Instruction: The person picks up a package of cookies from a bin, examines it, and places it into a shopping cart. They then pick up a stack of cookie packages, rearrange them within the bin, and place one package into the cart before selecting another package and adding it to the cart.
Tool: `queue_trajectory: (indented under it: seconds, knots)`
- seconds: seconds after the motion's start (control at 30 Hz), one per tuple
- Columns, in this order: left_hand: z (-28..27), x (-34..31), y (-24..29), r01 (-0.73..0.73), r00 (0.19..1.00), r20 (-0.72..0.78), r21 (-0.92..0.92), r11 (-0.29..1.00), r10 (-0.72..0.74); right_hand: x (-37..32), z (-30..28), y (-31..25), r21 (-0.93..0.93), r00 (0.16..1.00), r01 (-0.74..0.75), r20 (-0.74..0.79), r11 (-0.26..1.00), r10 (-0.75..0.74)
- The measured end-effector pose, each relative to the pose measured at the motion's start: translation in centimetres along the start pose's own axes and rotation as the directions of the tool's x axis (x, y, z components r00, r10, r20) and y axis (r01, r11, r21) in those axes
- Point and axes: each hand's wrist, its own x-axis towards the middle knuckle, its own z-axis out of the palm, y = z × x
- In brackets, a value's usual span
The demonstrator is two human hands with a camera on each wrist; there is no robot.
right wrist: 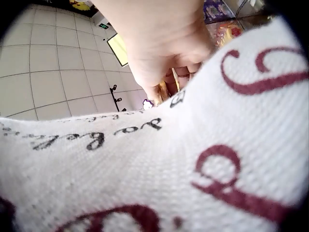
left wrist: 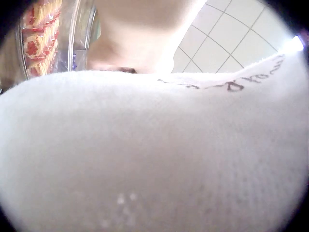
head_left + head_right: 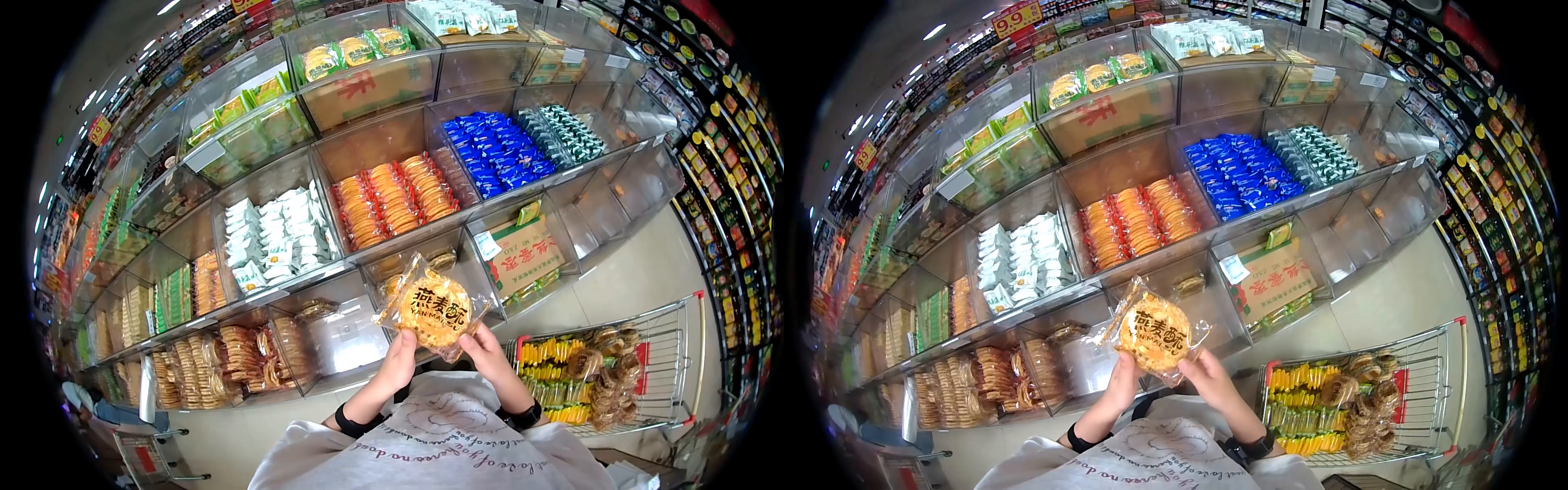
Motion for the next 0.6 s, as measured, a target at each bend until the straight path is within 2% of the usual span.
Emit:
queue_trajectory:
  seconds: [0.07, 0.13, 0.2, 0.37, 0.43, 0.47, 0.53, 0.6]
  knots:
    - [0.1, -0.4, 0.2, -0.004, 1.000, 0.013, -0.035, 0.999, 0.005, -0.3, -0.1, 0.6, -0.028, 1.000, -0.001, 0.005, 1.000, 0.001]
    - [0.0, -0.8, -0.2, 0.014, 0.996, -0.086, -0.159, 0.987, -0.028, -0.4, 0.3, 0.9, -0.056, 1.000, -0.003, 0.013, 0.998, 0.003]
    - [-0.5, -1.2, -0.2, 0.021, 0.995, -0.087, -0.187, 0.982, -0.038, -0.5, 0.9, 1.0, 0.071, 0.996, 0.041, 0.081, 0.997, -0.047]
    - [-1.1, -2.0, 0.7, -0.004, 0.993, -0.113, -0.241, 0.970, -0.024, -0.7, 2.5, 1.7, 0.156, 0.991, 0.035, 0.123, 0.987, -0.055]
    - [-1.3, -2.3, 1.0, 0.005, 0.981, -0.183, -0.310, 0.951, -0.065, -0.6, 2.5, 2.5, -0.046, 0.986, -0.010, 0.166, 0.999, 0.017]
    - [-1.4, -2.4, 1.3, 0.003, 0.980, -0.186, -0.311, 0.950, -0.064, -0.6, 2.7, 2.6, -0.047, 0.985, -0.011, 0.170, 0.999, 0.019]
    - [-1.8, -2.6, 1.9, 0.001, 0.965, -0.252, -0.259, 0.966, -0.068, -0.5, 3.2, 2.6, -0.207, 0.962, 0.076, 0.274, 0.975, -0.017]
    - [-2.8, -3.1, 1.9, -0.028, 0.955, -0.293, -0.244, 0.969, -0.047, -0.2, 4.4, 2.7, -0.188, 0.962, 0.026, 0.271, 0.982, 0.026]
